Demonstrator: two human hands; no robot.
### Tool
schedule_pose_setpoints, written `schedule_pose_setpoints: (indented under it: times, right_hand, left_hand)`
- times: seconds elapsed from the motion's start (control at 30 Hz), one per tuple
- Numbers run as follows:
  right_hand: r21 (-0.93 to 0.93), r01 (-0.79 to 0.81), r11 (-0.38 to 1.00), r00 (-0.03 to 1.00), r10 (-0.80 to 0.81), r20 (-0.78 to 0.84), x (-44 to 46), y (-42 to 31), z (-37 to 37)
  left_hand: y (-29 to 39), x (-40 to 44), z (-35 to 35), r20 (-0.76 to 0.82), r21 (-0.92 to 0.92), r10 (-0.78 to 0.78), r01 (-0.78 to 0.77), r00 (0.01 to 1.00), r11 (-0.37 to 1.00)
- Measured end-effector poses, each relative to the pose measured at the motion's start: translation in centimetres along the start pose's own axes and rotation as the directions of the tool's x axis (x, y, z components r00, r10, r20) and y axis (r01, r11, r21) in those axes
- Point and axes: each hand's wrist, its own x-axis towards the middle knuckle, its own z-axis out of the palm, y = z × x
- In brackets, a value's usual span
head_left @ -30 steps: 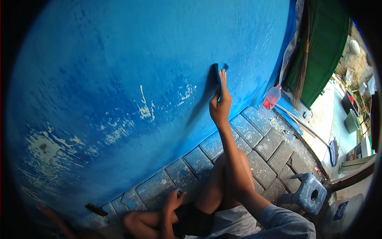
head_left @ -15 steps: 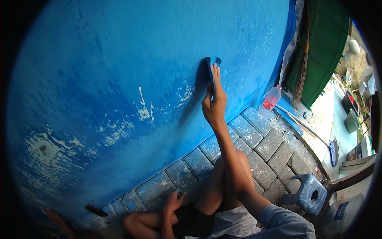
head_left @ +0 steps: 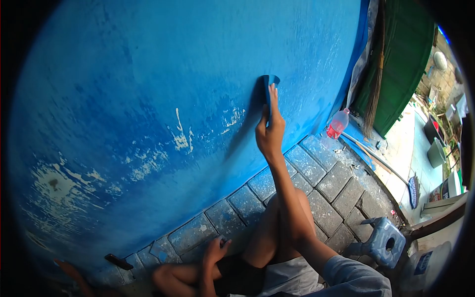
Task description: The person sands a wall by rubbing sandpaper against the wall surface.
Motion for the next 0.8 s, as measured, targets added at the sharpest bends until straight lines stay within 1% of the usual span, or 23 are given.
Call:
schedule_pose_setpoints:
  times: [0.07,0.13,0.23,0.3,0.37,0.43,0.5,0.63,0.77,0.8]
  right_hand:
    - [0.028,0.034,0.999,0.999,-0.035,0.032,-0.3,-1.7,0.6]
    - [0.018,0.037,0.999,0.999,-0.037,0.038,-0.4,-1.5,0.5]
    - [-0.028,0.060,0.998,0.997,-0.059,0.039,-0.4,0.0,0.3]
    - [-0.107,0.025,0.994,0.997,-0.033,-0.070,-0.6,1.4,0.1]
    - [-0.106,-0.039,0.994,0.996,0.030,-0.086,-0.9,3.0,-0.4]
    - [-0.047,-0.141,0.989,0.988,0.138,-0.076,-1.0,2.9,-0.6]
    - [-0.020,-0.149,0.989,0.987,0.147,-0.068,-1.1,2.2,-0.2]
    - [-0.013,-0.016,1.000,0.998,0.015,-0.059,-1.1,-0.4,1.1]
    - [-0.004,0.013,1.000,0.997,-0.013,-0.071,-1.3,-0.4,1.5]
    - [-0.039,0.021,0.999,0.998,-0.023,-0.061,-1.2,0.1,1.1]
  left_hand:
    - [0.4,-0.2,-0.2,0.013,-0.014,-0.018,0.018,1.000,1.000]
    - [0.3,-0.3,-0.3,0.023,-0.033,-0.035,0.036,0.999,0.999]
    - [0.1,-0.4,0.0,-0.018,-0.067,0.001,-0.002,1.000,0.998]
    - [0.1,-0.4,-0.1,-0.010,-0.037,-0.003,0.003,1.000,0.999]
    - [0.0,-0.2,-0.2,0.003,-0.029,-0.008,0.008,1.000,1.000]
    - [-0.3,-0.1,0.0,0.019,-0.021,-0.012,0.013,1.000,1.000]
    - [-0.5,0.0,0.2,-0.004,-0.034,0.038,-0.039,0.999,0.999]
    - [-0.1,-0.2,-0.2,0.009,-0.009,0.018,-0.018,1.000,1.000]
    - [0.3,-0.2,-0.2,0.011,-0.030,0.000,0.001,1.000,1.000]
    - [0.2,-0.3,-0.2,0.003,-0.024,-0.002,0.002,1.000,1.000]
